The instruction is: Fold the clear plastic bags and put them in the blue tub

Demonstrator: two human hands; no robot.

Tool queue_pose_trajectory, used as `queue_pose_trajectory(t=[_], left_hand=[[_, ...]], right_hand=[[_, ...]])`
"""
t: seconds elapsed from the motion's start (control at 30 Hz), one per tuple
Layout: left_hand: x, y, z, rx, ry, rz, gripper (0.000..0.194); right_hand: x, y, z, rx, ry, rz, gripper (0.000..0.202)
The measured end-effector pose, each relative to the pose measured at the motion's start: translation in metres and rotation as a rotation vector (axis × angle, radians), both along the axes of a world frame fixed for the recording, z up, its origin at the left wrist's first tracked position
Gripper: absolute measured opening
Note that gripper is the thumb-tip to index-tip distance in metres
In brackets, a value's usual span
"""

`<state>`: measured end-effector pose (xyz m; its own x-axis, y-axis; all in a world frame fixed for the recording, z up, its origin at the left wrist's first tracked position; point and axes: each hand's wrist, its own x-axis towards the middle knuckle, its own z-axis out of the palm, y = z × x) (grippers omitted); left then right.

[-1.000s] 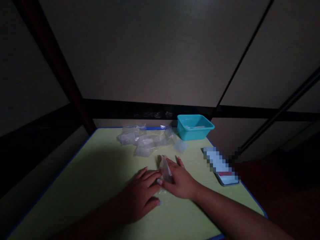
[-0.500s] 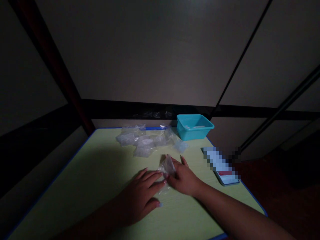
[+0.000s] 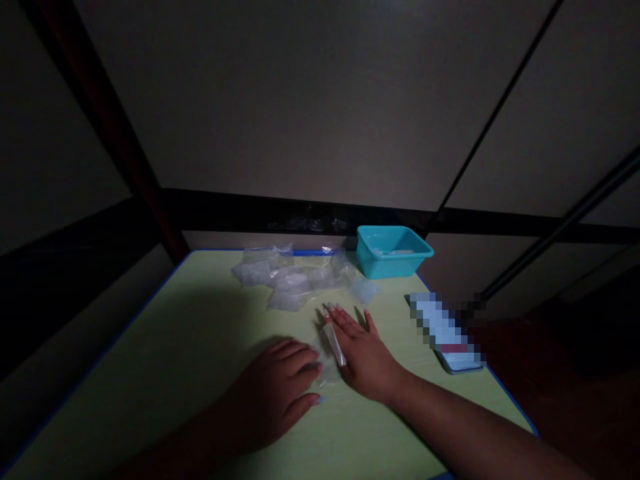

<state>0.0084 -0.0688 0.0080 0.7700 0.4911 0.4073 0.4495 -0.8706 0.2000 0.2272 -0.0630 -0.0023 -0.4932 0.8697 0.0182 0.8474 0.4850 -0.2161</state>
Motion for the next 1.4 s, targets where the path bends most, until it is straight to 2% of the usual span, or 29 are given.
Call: queue_pose_trajectory(t=[0.13,0.27,0.4,0.5,0.73,0.83,1.03,1.13,1.4], left_hand=[[-0.002,0.003,-0.008,0.059,-0.015,0.004,0.024],[-0.001,0.001,-0.008,0.030,0.009,0.039,0.025],[0.001,0.003,-0.002,-0.090,-0.031,0.186,0.021],[0.004,0.008,0.000,-0.196,-0.112,0.310,0.026],[0.014,0.016,-0.012,-0.191,-0.148,0.470,0.022],[0.017,0.017,-0.015,-0.212,-0.159,0.480,0.020],[0.017,0.019,-0.012,-0.298,-0.192,0.515,0.017],[0.014,0.022,-0.011,-0.306,-0.204,0.490,0.017],[0.012,0.026,-0.006,-0.370,-0.210,0.454,0.016]], right_hand=[[-0.004,-0.003,0.001,0.012,-0.020,-0.011,0.085],[-0.009,-0.005,0.002,0.041,-0.032,-0.028,0.074],[-0.012,-0.005,0.001,0.072,-0.046,-0.016,0.069],[-0.014,-0.005,0.000,0.103,-0.049,-0.012,0.066],[-0.017,-0.006,-0.001,0.134,-0.053,-0.010,0.061],[-0.017,-0.007,-0.001,0.152,-0.058,0.005,0.061],[-0.017,-0.009,0.000,0.205,-0.058,0.019,0.060],[-0.017,-0.011,0.000,0.233,-0.056,0.024,0.059],[-0.018,-0.011,-0.002,0.313,-0.059,0.166,0.048]])
